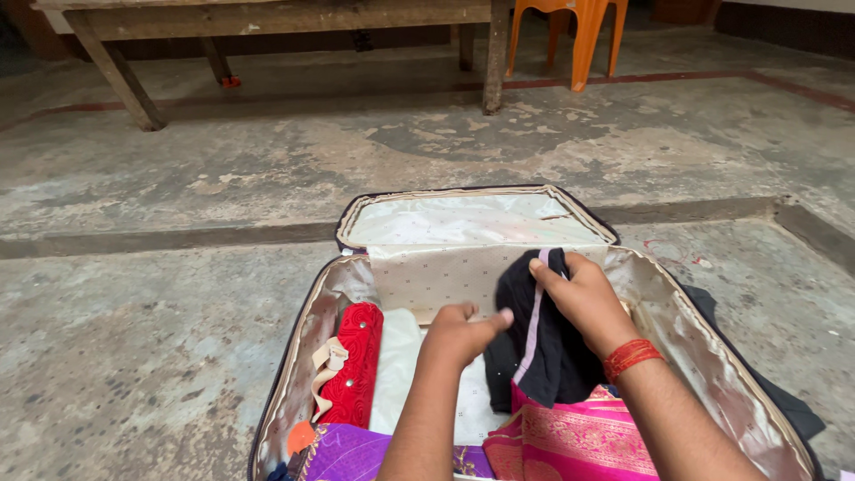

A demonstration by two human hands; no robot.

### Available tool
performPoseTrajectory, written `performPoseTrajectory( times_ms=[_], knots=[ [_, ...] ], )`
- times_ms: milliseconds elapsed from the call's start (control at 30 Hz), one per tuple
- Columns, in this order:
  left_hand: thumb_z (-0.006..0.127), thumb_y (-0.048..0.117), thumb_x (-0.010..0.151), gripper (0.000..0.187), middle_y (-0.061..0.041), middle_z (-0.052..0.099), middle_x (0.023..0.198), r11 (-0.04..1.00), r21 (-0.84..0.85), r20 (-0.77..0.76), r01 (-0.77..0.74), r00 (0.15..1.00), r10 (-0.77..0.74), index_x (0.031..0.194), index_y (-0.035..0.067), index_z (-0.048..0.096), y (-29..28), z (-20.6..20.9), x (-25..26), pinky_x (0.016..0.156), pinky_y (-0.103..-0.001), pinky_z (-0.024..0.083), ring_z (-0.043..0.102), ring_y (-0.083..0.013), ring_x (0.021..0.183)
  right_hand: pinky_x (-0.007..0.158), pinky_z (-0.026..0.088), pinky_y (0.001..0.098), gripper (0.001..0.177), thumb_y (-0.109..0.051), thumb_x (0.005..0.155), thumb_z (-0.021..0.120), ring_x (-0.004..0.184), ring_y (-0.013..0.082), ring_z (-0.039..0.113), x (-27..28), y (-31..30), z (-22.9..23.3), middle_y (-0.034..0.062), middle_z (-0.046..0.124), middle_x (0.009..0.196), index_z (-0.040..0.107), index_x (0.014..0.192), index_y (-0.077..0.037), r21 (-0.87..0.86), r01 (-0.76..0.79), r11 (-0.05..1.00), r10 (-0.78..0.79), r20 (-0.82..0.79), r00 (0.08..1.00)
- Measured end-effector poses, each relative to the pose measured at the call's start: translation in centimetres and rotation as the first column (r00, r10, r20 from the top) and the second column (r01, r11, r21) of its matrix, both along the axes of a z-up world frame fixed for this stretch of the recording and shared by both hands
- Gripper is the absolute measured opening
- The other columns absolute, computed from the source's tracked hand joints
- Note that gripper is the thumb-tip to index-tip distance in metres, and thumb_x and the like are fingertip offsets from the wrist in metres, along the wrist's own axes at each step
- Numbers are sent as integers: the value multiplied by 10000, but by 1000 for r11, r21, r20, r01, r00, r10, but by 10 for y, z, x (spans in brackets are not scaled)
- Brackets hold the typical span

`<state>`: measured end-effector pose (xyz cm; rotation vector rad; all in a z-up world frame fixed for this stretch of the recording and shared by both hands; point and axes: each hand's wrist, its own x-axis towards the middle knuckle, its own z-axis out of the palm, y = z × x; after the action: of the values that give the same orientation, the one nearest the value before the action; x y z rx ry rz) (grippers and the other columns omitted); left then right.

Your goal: The person unpacks a suitcase placed on the floor, removing various folded garments one by one. They handle a light purple t-shirt, a black garment, a red rolled item, and a pink fabric, placing them into a pile beside the suitcase.

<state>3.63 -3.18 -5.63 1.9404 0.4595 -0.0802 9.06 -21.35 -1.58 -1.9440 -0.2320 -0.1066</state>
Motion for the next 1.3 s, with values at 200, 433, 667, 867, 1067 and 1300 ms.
performPoseTrajectory(
  times_ms=[200, 433, 667, 867, 1067, 1300],
  knots=[
    [326, 939, 820, 1170, -263, 634, 1189, 564, -823, -157, -61, 980, -123, 1554, 29, 341, -13, 4, 4, 866, -565, 503, 641, -433, 1075, 691, 533, 304, 357, -288, 881, 691, 762, 125, 653, -23, 14, 25, 33, 748, 889, 715, 1108, -14, 232, -291, 928, 349, -269, 898],
    [627, 578, 868, 564, -151, 731, 983, 325, -945, 100, 46, 983, 152, 1080, 58, 687, 3, 15, -2, 772, -428, 591, 719, -292, 841, 712, 440, 257, 426, -372, 987, 666, 808, 87, 568, -32, 18, 13, 8, 687, 934, 757, 1210, -21, 249, -594, 765, 644, -318, 696],
    [671, 125, 793, 212, -144, 691, 817, 658, -750, 184, 63, 976, 116, 937, -30, 666, 3, 8, 9, 618, -403, 552, 668, -274, 677, 723, 536, 295, 449, -466, 918, 643, 770, 130, 694, -8, 4, -8, 18, 750, 865, 742, 1033, -43, 285, -194, 939, 297, -384, 875],
    [665, 169, 797, 327, -171, 758, 944, 364, -920, 186, 144, 979, 85, 1052, -34, 692, -9, 51, 12, 765, -403, 610, 732, -300, 781, 838, 532, 398, 494, -500, 839, 700, 933, 194, 700, -7, -25, -14, 39, 767, 1060, 726, 1142, -110, 532, 157, 832, 170, -515, 840],
    [687, 276, 803, 457, -196, 763, 1031, 234, -957, 183, 171, 982, 35, 1123, -51, 701, -14, 55, 15, 830, -418, 606, 738, -325, 848, 885, 588, 443, 508, -409, 779, 718, 931, 290, 745, -12, -34, 2, 138, 781, 1082, 730, 1126, -37, 845, 108, 524, 539, -426, 726],
    [714, 455, 810, 582, -161, 784, 1141, 437, -879, 202, 192, 979, -23, 1203, 25, 717, -9, 61, 2, 888, -422, 605, 747, -308, 1016, 796, 603, 388, 342, -236, 834, 718, 805, 268, 742, -4, -46, 6, 147, 763, 983, 708, 1075, 6, 834, 110, 541, 396, -368, 841]
  ],
)
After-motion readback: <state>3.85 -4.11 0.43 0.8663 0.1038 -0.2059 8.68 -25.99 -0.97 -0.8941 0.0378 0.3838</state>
